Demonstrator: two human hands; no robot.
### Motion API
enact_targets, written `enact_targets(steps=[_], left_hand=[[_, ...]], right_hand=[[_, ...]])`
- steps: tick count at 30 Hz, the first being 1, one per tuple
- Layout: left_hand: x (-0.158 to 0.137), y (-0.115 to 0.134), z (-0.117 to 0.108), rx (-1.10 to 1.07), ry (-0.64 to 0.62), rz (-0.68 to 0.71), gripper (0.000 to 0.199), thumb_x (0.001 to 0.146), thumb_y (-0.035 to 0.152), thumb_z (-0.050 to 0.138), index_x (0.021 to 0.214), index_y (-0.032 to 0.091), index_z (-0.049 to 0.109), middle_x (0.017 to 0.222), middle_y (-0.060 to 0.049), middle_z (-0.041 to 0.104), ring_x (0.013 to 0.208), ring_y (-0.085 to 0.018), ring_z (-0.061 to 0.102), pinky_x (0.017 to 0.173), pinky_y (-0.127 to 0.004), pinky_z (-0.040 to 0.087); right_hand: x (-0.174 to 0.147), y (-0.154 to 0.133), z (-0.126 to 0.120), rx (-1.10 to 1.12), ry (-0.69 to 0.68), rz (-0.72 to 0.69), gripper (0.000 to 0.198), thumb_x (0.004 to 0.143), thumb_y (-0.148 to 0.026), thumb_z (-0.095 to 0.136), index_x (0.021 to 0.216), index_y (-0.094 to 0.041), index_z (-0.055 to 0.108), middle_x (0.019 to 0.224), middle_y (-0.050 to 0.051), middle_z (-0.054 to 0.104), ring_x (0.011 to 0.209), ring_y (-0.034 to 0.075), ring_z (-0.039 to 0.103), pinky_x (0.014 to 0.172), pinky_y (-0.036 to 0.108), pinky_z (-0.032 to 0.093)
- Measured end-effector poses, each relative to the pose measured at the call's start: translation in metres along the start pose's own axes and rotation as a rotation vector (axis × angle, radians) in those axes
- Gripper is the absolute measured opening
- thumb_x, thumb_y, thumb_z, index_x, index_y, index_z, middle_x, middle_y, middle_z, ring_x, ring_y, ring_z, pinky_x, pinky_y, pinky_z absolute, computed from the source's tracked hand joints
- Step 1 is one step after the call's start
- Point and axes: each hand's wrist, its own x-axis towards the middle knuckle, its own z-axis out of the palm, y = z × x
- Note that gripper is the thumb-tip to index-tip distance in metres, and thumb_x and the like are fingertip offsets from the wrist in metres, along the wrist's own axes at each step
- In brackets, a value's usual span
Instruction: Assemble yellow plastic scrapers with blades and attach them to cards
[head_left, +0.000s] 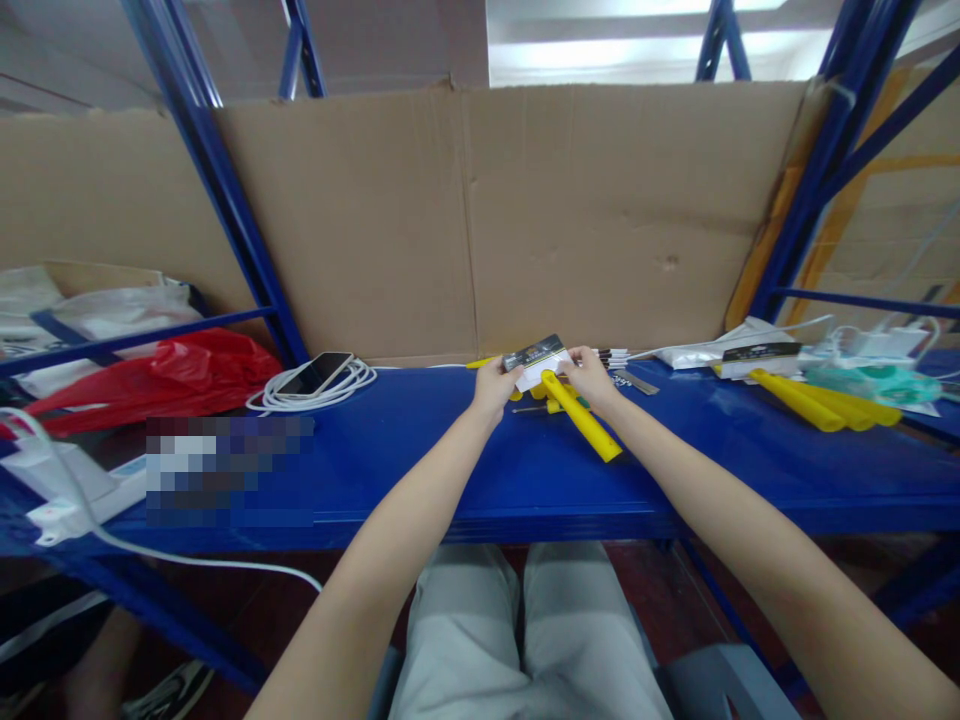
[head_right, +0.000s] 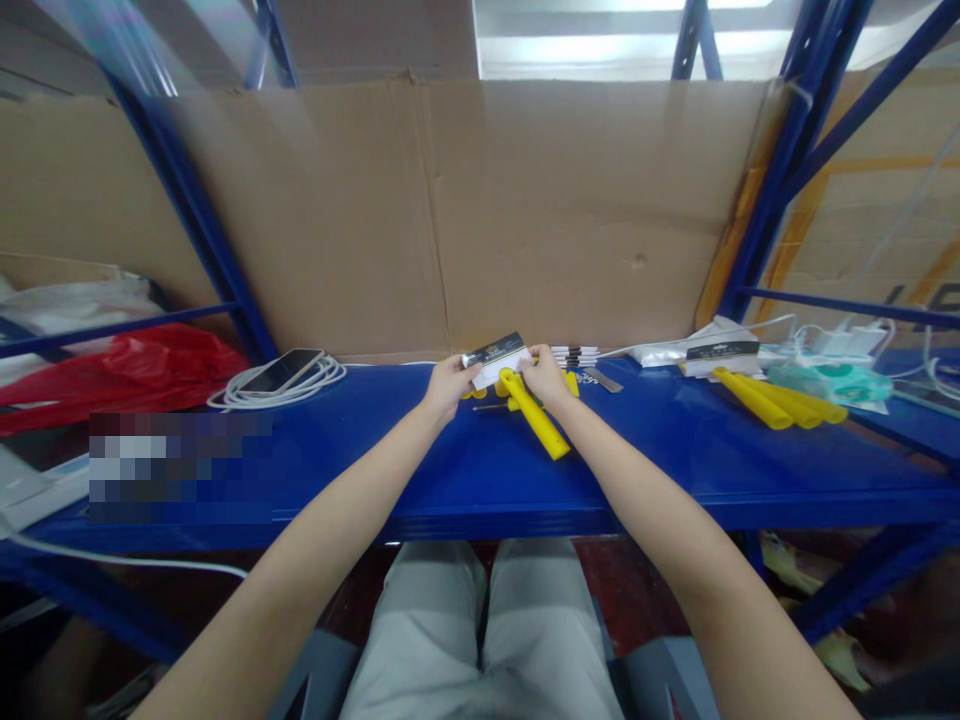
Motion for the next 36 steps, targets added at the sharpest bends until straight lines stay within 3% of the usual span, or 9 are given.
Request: enact_targets(steps=[4,6,10,15,21,26,31,33,36], left_hand=[[0.000,0.002,-0.003,0.007,0.085,-0.016,0.020,0.065,0.001,0.062,0.081,0.013,0.062,0.081,-0.005,0.067,0.077,-0.016,0.066,0.074,-0.031,0.053],[-0.001,0.004,-0.003,0.021,0.127,-0.025,0.027,0.067,-0.001,0.060,0.091,0.013,0.062,0.089,-0.007,0.068,0.082,-0.017,0.066,0.076,-0.030,0.053],[-0.006,0.008,-0.002,0.055,0.144,-0.029,0.039,0.072,-0.001,0.057,0.109,0.011,0.058,0.104,-0.011,0.067,0.088,-0.016,0.066,0.076,-0.027,0.053],[-0.010,0.012,-0.001,0.093,0.156,-0.036,0.046,0.075,-0.002,0.056,0.119,0.012,0.052,0.111,-0.012,0.064,0.091,-0.015,0.065,0.075,-0.025,0.053],[-0.010,0.015,-0.003,0.099,0.180,-0.051,0.043,0.076,-0.002,0.053,0.116,0.012,0.053,0.104,-0.010,0.066,0.084,-0.013,0.066,0.070,-0.022,0.053],[-0.007,0.018,-0.008,0.164,0.191,-0.090,0.036,0.081,0.010,0.054,0.116,0.013,0.051,0.101,-0.012,0.065,0.072,-0.013,0.066,0.058,-0.023,0.053],[-0.004,0.016,-0.011,0.221,0.196,-0.102,0.035,0.082,0.013,0.051,0.117,0.014,0.049,0.109,-0.013,0.059,0.074,-0.013,0.063,0.050,-0.019,0.049],[-0.004,0.014,-0.010,0.243,0.170,-0.096,0.035,0.081,0.011,0.050,0.116,0.014,0.049,0.107,-0.012,0.059,0.070,-0.012,0.062,0.047,-0.018,0.048],[-0.006,0.011,-0.007,0.288,0.127,-0.077,0.035,0.078,0.009,0.050,0.113,0.014,0.051,0.101,-0.010,0.060,0.062,-0.011,0.060,0.044,-0.018,0.046]], right_hand=[[-0.012,-0.013,-0.004,-0.332,-0.011,-0.168,0.022,0.070,-0.030,0.057,0.085,-0.020,0.046,0.101,0.010,0.055,0.097,0.022,0.055,0.085,0.037,0.044],[-0.019,-0.021,-0.004,-0.434,-0.036,-0.164,0.023,0.073,-0.034,0.056,0.087,-0.019,0.046,0.100,0.012,0.056,0.095,0.023,0.056,0.084,0.037,0.044],[-0.031,-0.033,0.000,-0.434,-0.210,-0.112,0.029,0.076,-0.036,0.056,0.096,-0.019,0.044,0.078,0.005,0.060,0.065,0.018,0.060,0.065,0.031,0.046],[-0.040,-0.037,0.005,-0.404,-0.390,-0.159,0.029,0.076,-0.016,0.052,0.102,-0.023,0.042,0.069,-0.002,0.059,0.042,0.010,0.050,0.049,0.023,0.041],[-0.041,-0.039,0.004,-0.499,-0.420,-0.269,0.018,0.076,-0.010,0.049,0.088,-0.023,0.053,0.062,-0.002,0.058,0.050,0.013,0.053,0.057,0.024,0.041],[-0.028,-0.041,-0.005,-0.599,-0.380,-0.293,0.020,0.073,-0.009,0.051,0.085,-0.022,0.060,0.069,0.002,0.062,0.063,0.016,0.057,0.062,0.025,0.041],[0.018,-0.037,-0.043,-0.735,-0.293,-0.256,0.022,0.067,-0.005,0.053,0.080,-0.021,0.063,0.054,0.001,0.055,0.056,0.017,0.055,0.058,0.027,0.040],[0.041,-0.038,-0.071,-0.805,-0.259,-0.242,0.021,0.064,-0.003,0.056,0.074,-0.020,0.062,0.052,0.000,0.054,0.054,0.017,0.053,0.059,0.029,0.040],[0.068,-0.044,-0.121,-0.994,-0.158,-0.113,0.019,0.062,0.000,0.057,0.069,-0.017,0.062,0.057,0.003,0.057,0.058,0.016,0.055,0.061,0.030,0.039]])
